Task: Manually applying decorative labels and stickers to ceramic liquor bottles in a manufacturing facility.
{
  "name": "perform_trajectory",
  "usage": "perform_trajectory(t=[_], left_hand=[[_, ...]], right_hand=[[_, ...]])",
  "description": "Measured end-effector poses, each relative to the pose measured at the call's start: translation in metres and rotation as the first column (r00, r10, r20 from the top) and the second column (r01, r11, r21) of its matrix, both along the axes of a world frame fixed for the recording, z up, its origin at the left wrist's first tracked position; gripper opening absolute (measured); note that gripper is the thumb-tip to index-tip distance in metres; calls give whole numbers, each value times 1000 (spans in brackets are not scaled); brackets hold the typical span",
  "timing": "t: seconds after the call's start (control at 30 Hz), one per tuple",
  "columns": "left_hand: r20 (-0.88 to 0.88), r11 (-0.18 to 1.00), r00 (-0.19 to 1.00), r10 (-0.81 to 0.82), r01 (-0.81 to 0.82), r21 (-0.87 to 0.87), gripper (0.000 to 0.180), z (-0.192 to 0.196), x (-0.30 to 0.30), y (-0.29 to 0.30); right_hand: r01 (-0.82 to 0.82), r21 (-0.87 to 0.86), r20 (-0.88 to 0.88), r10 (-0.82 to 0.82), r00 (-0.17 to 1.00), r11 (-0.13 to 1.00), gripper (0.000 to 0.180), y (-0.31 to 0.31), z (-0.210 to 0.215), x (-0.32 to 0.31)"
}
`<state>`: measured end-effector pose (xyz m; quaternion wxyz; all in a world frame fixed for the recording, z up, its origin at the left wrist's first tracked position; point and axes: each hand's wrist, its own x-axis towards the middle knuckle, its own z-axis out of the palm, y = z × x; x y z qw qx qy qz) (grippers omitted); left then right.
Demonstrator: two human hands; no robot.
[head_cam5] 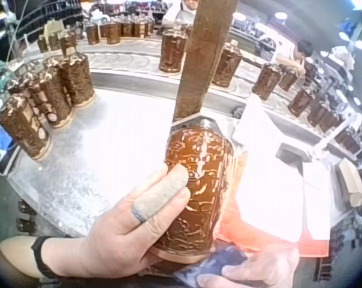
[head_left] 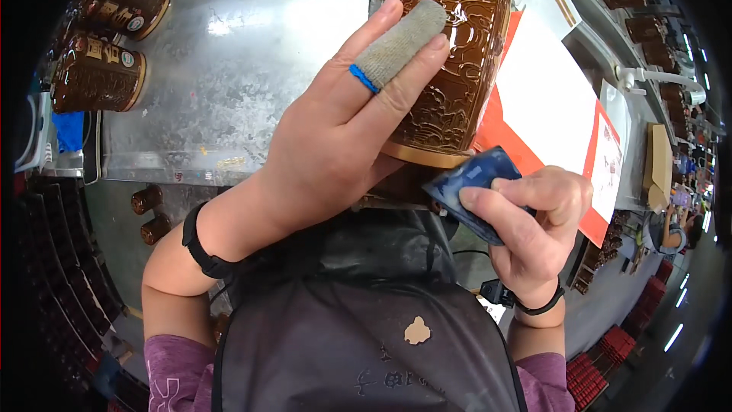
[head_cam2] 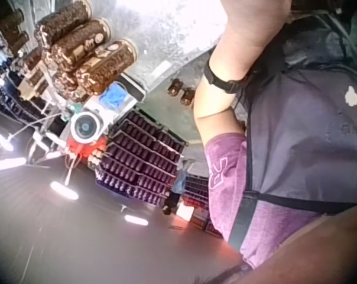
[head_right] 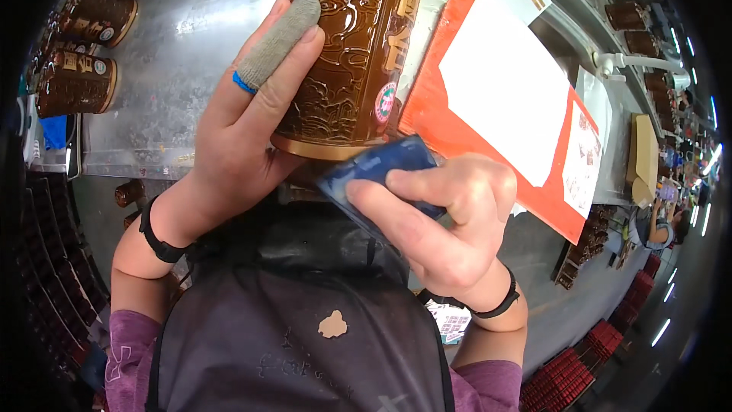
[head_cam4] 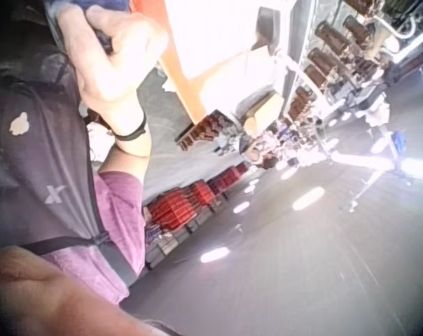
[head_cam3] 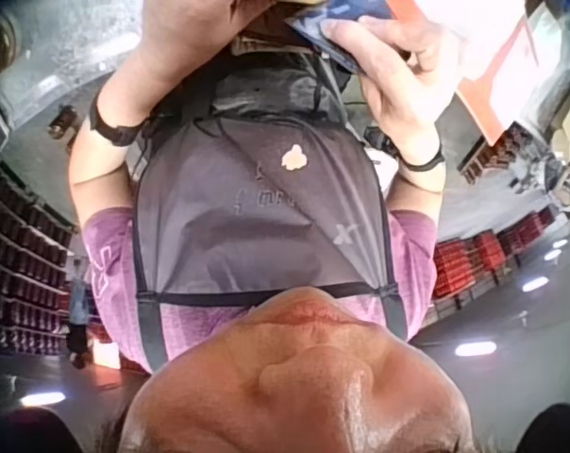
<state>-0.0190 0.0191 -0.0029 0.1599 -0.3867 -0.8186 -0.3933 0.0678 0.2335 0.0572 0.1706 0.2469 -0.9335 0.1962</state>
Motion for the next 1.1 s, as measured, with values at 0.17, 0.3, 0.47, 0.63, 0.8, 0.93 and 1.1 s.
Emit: perform_trajectory(t=[0.17,0.3,0.47,0.63,0.8,0.93,1.1], left_hand=[[129,998,992,3,-12,68,74,-13,6,-5],[178,996,980,86,-84,-15,74,-3,14,-7],[-36,993,999,12,-16,-118,74,9,4,5],[62,999,997,41,-41,-5,76,-4,5,0],[40,998,998,49,-50,30,81,-7,5,-2],[40,997,996,77,-77,-3,77,-9,6,-3],[16,998,999,43,-43,50,79,-15,5,-1]], right_hand=[[5,32,14,-6,1000,999,33,11,-7,11],[-32,0,-74,31,997,1000,32,1,7,-4],[-34,12,-77,35,996,999,30,-4,0,-4],[12,27,127,-16,992,1000,24,13,-23,7],[143,-262,113,-117,987,954,33,-1,-7,2],[167,-490,218,-65,974,855,20,-11,-15,-8],[459,-581,527,-119,841,672,13,2,-27,6]])
